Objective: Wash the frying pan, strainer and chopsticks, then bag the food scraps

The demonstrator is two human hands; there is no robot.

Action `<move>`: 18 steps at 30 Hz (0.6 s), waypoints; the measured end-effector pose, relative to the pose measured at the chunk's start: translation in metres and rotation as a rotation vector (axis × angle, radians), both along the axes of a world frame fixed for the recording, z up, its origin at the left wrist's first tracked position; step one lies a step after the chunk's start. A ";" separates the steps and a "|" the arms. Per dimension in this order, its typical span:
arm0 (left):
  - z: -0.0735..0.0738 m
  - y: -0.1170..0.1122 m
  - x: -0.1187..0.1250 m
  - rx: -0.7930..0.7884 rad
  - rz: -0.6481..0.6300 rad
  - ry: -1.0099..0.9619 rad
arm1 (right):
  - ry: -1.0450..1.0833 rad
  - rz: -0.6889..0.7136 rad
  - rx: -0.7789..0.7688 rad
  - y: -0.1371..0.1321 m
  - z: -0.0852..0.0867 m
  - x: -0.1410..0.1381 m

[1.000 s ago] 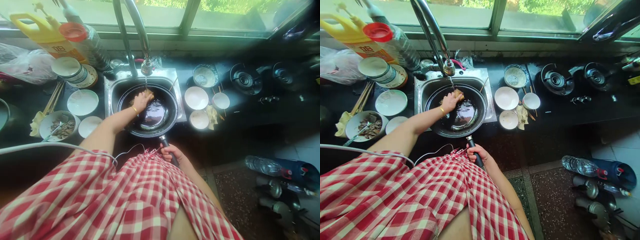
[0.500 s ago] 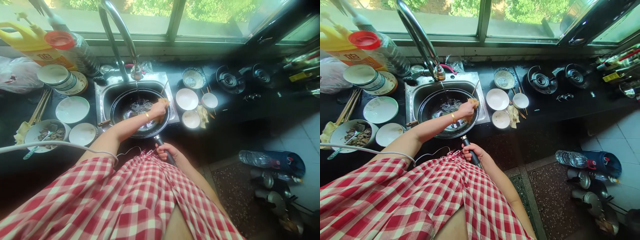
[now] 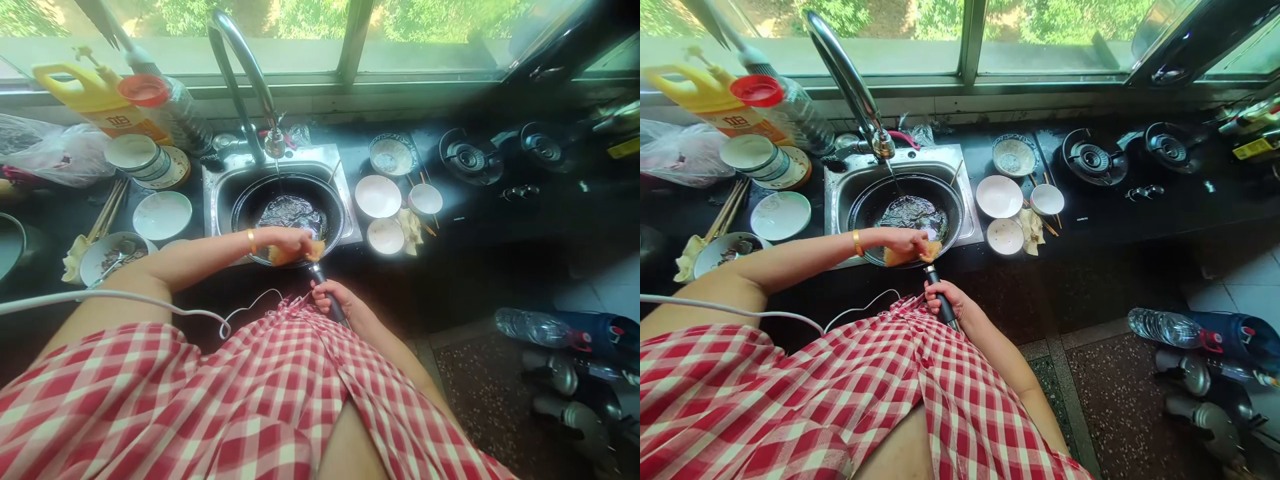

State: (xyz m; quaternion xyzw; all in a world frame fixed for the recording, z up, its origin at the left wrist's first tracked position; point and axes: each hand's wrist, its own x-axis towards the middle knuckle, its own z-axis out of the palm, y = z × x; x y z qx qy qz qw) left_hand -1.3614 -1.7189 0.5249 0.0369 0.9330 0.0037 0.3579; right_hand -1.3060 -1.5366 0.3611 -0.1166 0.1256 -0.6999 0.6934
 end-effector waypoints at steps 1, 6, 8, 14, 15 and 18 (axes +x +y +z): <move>0.007 -0.011 -0.001 -0.007 -0.013 -0.057 | -0.002 -0.001 0.003 0.000 0.000 0.000; 0.021 -0.074 -0.019 -0.444 0.121 0.285 | 0.022 0.014 -0.006 -0.001 -0.007 -0.001; 0.009 -0.088 -0.026 -0.544 0.182 0.454 | 0.036 0.009 -0.029 -0.002 -0.010 0.000; -0.044 -0.077 -0.063 -0.424 0.299 0.657 | 0.016 0.004 -0.047 -0.002 -0.010 0.001; -0.051 -0.069 -0.071 -0.406 0.320 0.682 | 0.006 0.002 -0.047 -0.001 -0.010 0.001; -0.069 -0.044 -0.081 -0.332 0.298 0.565 | -0.053 0.020 -0.064 -0.002 -0.009 0.001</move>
